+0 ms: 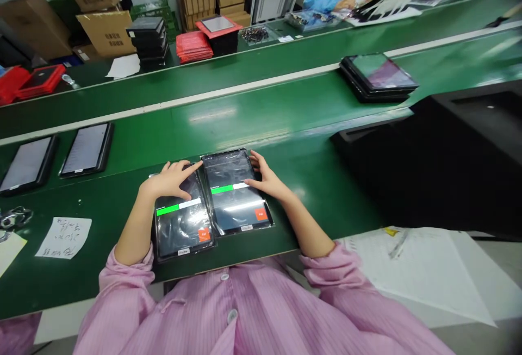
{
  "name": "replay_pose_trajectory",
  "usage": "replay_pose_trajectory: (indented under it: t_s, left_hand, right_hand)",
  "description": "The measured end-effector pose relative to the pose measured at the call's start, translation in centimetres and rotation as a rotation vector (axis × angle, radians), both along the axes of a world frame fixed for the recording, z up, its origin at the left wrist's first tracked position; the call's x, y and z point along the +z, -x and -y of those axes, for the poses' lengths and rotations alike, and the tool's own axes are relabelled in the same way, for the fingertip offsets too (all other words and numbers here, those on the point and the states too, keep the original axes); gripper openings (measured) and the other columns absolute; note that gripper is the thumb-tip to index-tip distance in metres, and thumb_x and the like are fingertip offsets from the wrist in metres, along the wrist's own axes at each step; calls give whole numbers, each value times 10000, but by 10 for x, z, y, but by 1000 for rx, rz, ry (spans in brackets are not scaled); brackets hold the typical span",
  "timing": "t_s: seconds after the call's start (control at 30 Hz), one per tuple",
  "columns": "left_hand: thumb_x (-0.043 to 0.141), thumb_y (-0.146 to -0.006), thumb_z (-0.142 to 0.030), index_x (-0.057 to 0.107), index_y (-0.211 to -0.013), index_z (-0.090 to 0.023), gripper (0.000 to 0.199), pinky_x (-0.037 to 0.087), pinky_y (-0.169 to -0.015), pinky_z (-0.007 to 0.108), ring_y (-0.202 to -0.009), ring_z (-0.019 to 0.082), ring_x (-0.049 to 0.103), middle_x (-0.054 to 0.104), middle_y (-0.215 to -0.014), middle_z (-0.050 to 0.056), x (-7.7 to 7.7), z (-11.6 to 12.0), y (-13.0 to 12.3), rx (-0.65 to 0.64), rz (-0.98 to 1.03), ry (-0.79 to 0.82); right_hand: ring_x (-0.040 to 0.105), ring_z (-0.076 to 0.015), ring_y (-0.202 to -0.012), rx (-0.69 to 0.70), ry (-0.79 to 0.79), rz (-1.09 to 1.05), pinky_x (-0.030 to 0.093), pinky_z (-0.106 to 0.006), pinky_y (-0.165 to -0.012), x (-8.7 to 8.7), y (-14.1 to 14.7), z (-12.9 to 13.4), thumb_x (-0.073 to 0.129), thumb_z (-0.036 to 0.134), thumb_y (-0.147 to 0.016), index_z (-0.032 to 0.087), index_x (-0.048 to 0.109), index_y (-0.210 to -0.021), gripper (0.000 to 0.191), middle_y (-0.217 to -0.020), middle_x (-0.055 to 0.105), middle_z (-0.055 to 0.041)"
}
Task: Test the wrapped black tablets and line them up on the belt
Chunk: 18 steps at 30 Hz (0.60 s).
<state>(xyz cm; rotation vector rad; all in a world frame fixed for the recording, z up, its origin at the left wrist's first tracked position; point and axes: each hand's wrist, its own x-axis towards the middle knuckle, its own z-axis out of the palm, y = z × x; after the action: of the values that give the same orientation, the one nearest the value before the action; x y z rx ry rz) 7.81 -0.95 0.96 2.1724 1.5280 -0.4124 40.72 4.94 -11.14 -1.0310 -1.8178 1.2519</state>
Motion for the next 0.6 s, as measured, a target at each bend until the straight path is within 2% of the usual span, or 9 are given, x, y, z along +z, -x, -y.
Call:
replay_pose_trajectory:
  t_s: [0.07, 0.17, 0.27, 0.37, 0.43, 0.5, 0.6]
  left_hand:
    - [770, -735, -489, 59, -1606, -351, 1132, 104, -1172, 658, -1491, 426, 209, 259, -1612, 184, -4, 1, -5, 7, -20, -9]
    - [803, -697, -469, 75, -1606, -347, 1171, 85, -1161, 681, -1494, 459, 168, 240, -1616, 197, -10, 2, -7, 23, -31, -32]
    - [777, -711, -554, -7, -1603, -349, 1205, 103, -1167, 663, -1510, 460, 112, 166, -1644, 191, -14, 0, -1, 10, 72, -10]
    - [730, -749, -610, -60, -1594, -343, 1187, 143, -1185, 605, -1519, 431, 107, 89, -1667, 171, -17, -5, 4, 1, 216, -14]
    - [735, -766, -567, 34, -1593, -310, 1114, 198, -1188, 538, -1505, 389, 186, 178, -1646, 161, -21, -10, 4, -23, 291, -44]
    - [765, -756, -506, 214, -1541, -272, 987, 280, -1153, 496, -1434, 362, 319, 347, -1557, 151, -25, -14, 2, -35, 319, -73]
    - [798, -736, -416, 470, -1320, -266, 687, 379, -1061, 474, -1269, 333, 455, 487, -1368, 100, -28, -18, 2, -29, 284, -72]
  right_hand:
    - [418, -330, -1385, 5, 8, -14, 378, -534, -1120, -2, -1, 5, 777, 433, -753, 259, 255, -1527, 949, -1505, 403, -179]
    - [475, -315, -1338, -22, 30, -27, 414, -530, -1093, -6, -5, 4, 742, 389, -775, 262, 271, -1511, 883, -1466, 451, -172]
    - [553, -285, -1249, -86, 66, -77, 464, -507, -1051, -12, -8, -1, 684, 363, -801, 272, 323, -1473, 768, -1363, 545, -145]
    - [623, -257, -1128, -142, 111, -113, 500, -480, -1018, -14, -9, -4, 650, 329, -795, 270, 466, -1341, 578, -1207, 637, -103]
    - [637, -249, -1095, -148, 131, -113, 516, -463, -1001, -13, -9, -4, 647, 301, -776, 258, 549, -1210, 448, -1161, 658, -88]
    - [639, -249, -1100, -144, 148, -111, 528, -447, -986, -10, -9, -3, 651, 289, -763, 244, 588, -1118, 364, -1151, 667, -86]
    - [655, -249, -1067, -166, 179, -110, 546, -433, -959, -8, -9, -2, 674, 301, -749, 224, 617, -1055, 320, -1084, 687, -88]
